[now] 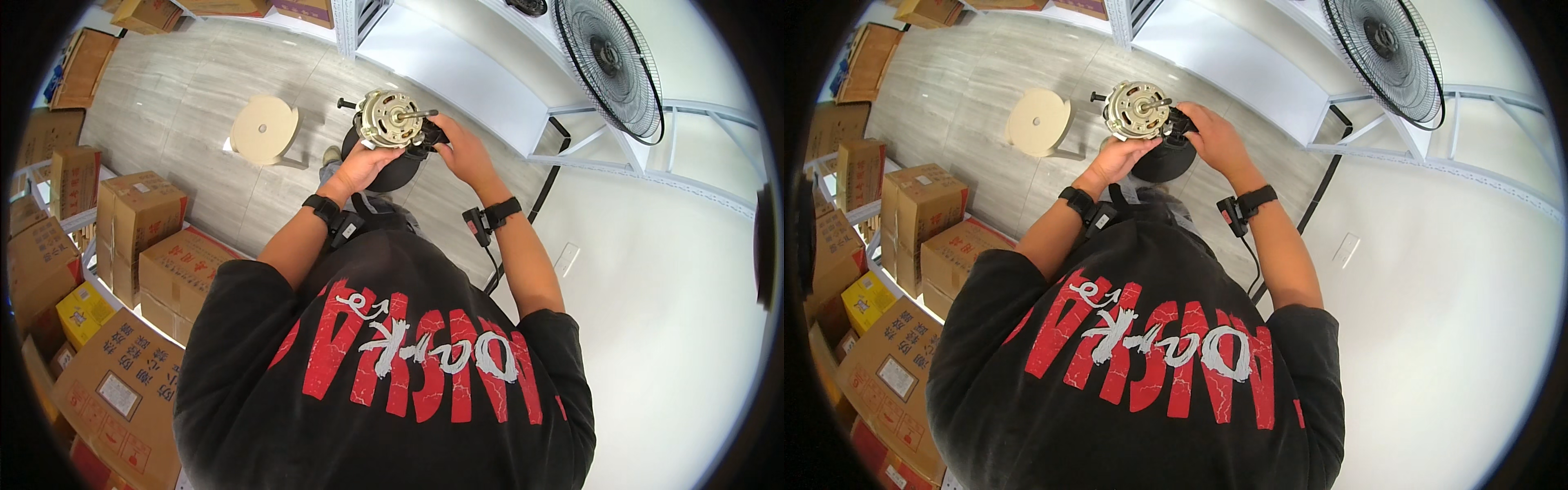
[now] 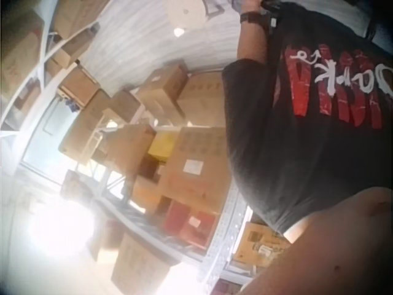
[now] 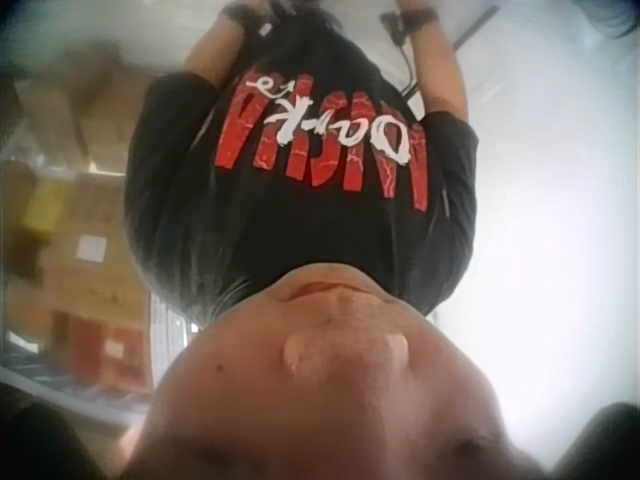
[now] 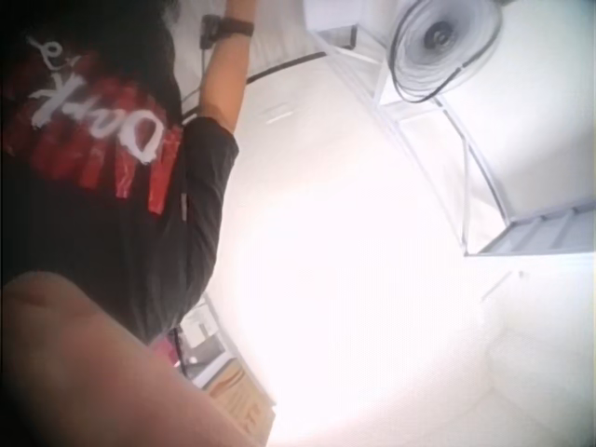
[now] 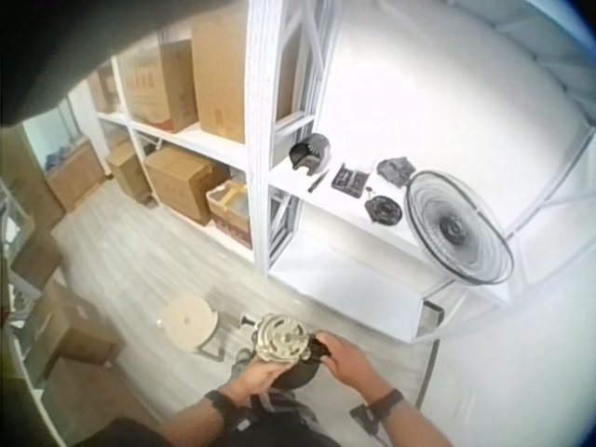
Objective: The person uses a screwdriver to tighten screws on a fan motor assembly. They then attach a black plastic fan blade hub to the motor shaft and secure it by hand.
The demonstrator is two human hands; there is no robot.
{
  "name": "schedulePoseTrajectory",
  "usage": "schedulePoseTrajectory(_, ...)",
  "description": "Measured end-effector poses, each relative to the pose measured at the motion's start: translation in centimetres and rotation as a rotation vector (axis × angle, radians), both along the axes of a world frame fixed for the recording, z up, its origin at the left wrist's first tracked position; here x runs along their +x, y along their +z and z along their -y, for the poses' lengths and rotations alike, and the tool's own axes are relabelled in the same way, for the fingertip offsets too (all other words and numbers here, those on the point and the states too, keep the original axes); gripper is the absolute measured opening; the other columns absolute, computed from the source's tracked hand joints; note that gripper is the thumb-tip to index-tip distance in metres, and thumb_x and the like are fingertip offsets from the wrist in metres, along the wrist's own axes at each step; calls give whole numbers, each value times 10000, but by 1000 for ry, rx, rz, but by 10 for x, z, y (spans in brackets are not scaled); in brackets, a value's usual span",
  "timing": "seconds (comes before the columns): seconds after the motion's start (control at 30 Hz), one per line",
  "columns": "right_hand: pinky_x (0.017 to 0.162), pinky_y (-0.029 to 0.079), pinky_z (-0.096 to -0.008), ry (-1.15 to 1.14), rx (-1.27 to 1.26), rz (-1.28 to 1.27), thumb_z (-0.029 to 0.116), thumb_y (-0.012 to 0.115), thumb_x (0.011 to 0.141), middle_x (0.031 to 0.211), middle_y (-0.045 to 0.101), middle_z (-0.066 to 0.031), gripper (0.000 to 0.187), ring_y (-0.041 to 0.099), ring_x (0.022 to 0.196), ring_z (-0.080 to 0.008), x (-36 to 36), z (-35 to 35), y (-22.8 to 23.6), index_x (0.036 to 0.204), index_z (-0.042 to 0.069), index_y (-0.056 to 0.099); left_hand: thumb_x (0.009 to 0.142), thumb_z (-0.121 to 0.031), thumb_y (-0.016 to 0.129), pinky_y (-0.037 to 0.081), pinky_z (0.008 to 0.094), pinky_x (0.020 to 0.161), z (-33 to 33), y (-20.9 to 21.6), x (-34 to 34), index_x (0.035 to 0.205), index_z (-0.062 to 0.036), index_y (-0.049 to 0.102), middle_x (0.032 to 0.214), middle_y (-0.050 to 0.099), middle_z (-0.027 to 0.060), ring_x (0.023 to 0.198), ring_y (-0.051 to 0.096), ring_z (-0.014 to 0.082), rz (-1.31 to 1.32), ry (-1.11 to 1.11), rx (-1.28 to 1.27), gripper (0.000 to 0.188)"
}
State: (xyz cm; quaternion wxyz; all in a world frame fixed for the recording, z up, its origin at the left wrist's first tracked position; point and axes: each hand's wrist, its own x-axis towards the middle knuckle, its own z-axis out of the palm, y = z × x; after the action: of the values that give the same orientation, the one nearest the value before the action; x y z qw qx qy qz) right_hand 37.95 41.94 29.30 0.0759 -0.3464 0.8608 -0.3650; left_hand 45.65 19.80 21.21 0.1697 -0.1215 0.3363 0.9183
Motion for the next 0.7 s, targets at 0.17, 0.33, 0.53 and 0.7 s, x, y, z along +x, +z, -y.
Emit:
schedulePoseTrajectory(0.17, 973, 497, -446, 18, 50, 2, 44, 687, 837, 1326, 605, -155, 513, 577, 1192, -396, 0, 0, -4, 1321, 83, 522, 893, -109, 730, 363, 499, 1184, 36, -3, 4, 1509, -31, 336, 1510, 446, 103, 1405, 430, 262, -94, -195, 27, 735)
schedulePoseTrajectory(0.33, 1134, 366, -506, 116, 93, -129, 134, 728, 840, 1483, 494, -135, 546, 413, 1401, -368, -8, 1, -7, 1328, 77, 491, 818, -342, 836, 327, 537, 1189, 48, -5, 3, 1533, -80, 315, 1539, 419, 88, 1460, 354, 258, -95, -261, 133, 923)
schedulePoseTrajectory(0.53, 1165, 229, -638, -15, 165, -97, 497, 776, 811, 1598, 361, -100, 808, 329, 1470, -380, 4, 7, -9, 1416, 115, 400, 855, -289, 803, 369, 508, 1169, 51, -5, -15, 1526, -54, 314, 1512, 448, 98, 1409, 426, 254, -119, -338, 129, 863)
schedulePoseTrajectory(0.7, 1146, 238, -659, -107, 144, -128, 446, 746, 856, 1589, 369, -105, 721, 342, 1457, -381, 10, 9, -19, 1403, 112, 418, 806, -334, 842, 360, 530, 1172, 50, -15, -14, 1528, -57, 325, 1531, 432, 101, 1430, 399, 273, -93, -343, 101, 930)
